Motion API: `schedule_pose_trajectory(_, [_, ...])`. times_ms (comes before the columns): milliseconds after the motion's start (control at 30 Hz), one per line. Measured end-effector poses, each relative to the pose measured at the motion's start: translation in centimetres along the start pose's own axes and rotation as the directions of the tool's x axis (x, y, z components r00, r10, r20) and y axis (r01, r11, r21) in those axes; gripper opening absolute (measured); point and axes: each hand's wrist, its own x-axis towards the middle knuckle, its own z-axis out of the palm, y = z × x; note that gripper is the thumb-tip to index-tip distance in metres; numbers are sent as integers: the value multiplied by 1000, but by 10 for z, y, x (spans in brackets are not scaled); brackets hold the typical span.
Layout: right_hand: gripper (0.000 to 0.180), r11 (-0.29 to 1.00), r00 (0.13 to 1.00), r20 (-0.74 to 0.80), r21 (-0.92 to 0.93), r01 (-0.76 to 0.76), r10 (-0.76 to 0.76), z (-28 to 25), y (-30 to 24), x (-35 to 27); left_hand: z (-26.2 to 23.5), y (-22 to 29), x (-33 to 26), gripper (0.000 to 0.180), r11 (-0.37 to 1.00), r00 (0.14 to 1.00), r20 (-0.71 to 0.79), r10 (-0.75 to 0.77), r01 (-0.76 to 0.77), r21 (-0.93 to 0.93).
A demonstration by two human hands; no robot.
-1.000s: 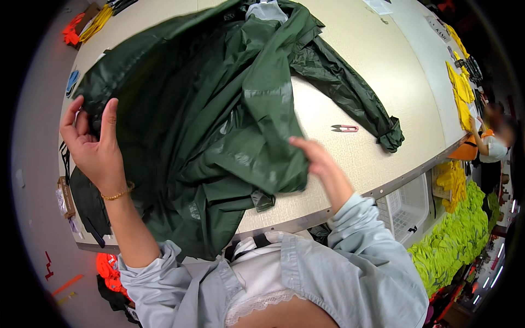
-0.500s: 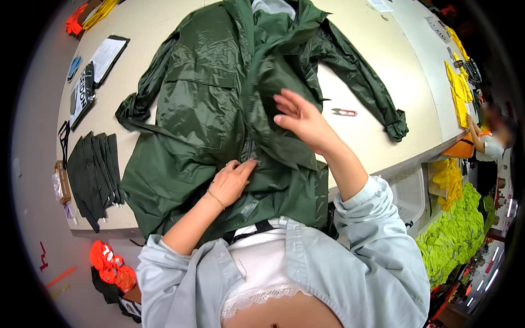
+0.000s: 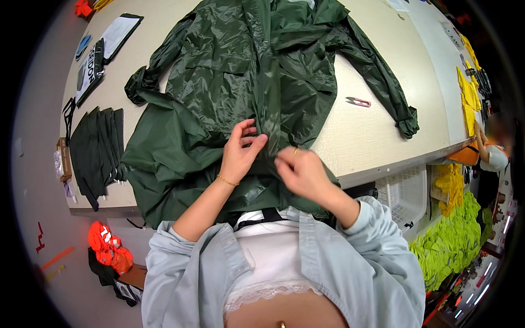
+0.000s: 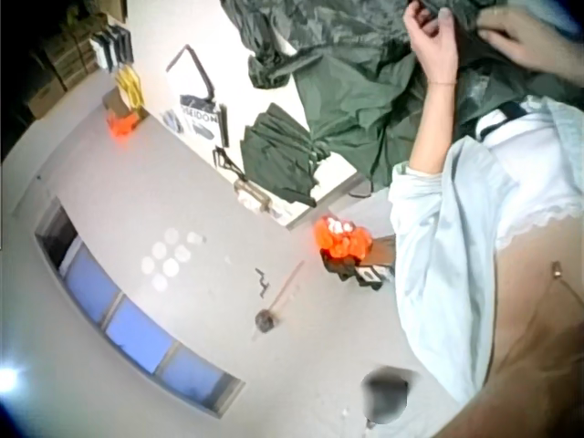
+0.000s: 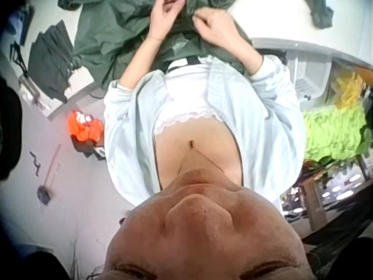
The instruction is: The person uses small scissors to trim excess fabric and threads from the seams of a dark green jacket laid on a worktable. They repeatedly lift and reposition sections of the jacket to access different seams, cutting along edges and removing loose threads throughout the clip.
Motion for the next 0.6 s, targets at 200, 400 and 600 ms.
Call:
schedule_pose_trajectory(200, [16, 984, 963, 265, -148, 96, -54, 13, -13, -24, 2, -21, -15, 45, 992, 980, 158, -121, 115, 45])
schedule_pose_trajectory(400, [16, 830, 878, 1, -327, 452, -478, -11, 15, 45, 4, -8, -31, 30, 968, 972, 203, -117, 157, -194])
schedule_pose_trajectory(600, [10, 874, 847, 298, -73, 480, -440, -24, 43, 60, -19, -13, -46, 41, 884, 869, 171, -465, 465, 42])
